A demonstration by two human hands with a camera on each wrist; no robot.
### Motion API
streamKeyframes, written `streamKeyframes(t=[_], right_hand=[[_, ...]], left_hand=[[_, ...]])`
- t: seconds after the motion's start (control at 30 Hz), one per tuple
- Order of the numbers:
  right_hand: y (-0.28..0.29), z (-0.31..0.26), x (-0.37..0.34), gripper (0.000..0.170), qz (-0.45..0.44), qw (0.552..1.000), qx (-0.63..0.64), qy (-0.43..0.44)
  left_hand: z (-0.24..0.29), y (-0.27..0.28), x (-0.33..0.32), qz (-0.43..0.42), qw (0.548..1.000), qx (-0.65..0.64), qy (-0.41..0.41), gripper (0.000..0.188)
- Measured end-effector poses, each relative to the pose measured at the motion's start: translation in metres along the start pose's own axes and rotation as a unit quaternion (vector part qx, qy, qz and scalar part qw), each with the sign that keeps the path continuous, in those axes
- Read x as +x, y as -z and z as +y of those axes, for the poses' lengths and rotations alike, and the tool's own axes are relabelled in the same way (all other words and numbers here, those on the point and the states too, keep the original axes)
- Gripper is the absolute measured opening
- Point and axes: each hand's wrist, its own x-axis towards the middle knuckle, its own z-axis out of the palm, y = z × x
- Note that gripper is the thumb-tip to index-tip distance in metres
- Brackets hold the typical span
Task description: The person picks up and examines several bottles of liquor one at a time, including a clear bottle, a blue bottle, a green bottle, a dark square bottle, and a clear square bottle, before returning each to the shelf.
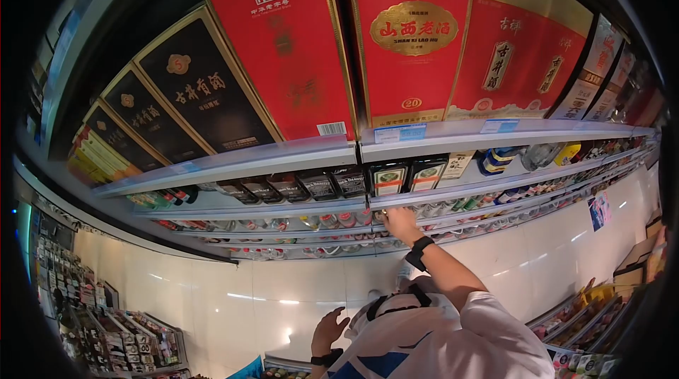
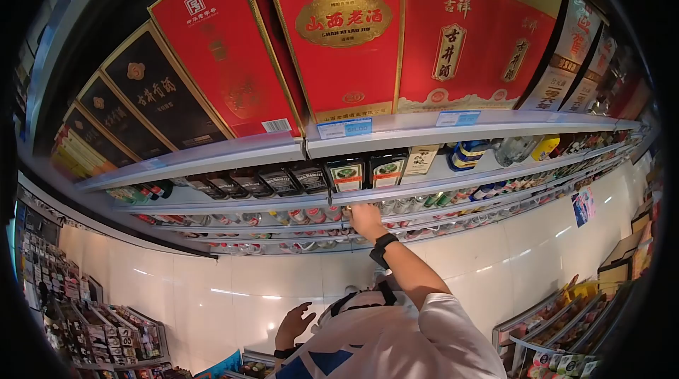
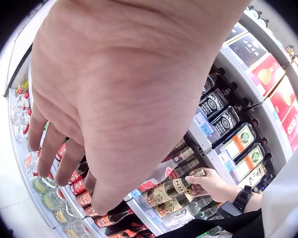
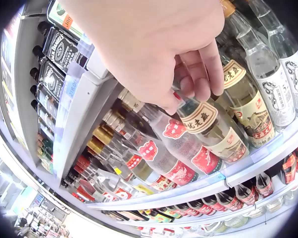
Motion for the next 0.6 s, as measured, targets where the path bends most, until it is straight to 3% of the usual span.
streamKeyframes(t=[0.1, 0.17, 0.3, 0.53, 0.6], right_hand=[[-0.011, 0.000, 0.001, 0.030, 0.003, 1.000, 0.017, -0.011], [-0.015, -0.001, 0.004, 0.029, -0.014, 0.996, 0.056, -0.069], [-0.031, 0.002, 0.009, 0.024, 0.061, 0.969, 0.205, -0.120], [-0.098, 0.036, 0.029, 0.027, 0.122, 0.965, 0.185, -0.140], [-0.100, 0.040, 0.026, 0.026, 0.149, 0.957, 0.229, -0.095]], left_hand=[[-0.009, -0.007, -0.007, -0.022, 1.000, -0.009, 0.020, 0.058], [-0.017, -0.012, -0.011, -0.025, 0.999, -0.014, 0.015, 0.058], [-0.021, -0.012, -0.015, -0.018, 1.000, -0.010, 0.014, 0.057], [-0.028, -0.013, -0.020, -0.022, 0.999, -0.018, 0.027, 0.059], [-0.029, -0.015, -0.022, -0.016, 1.000, -0.011, 0.023, 0.061]])
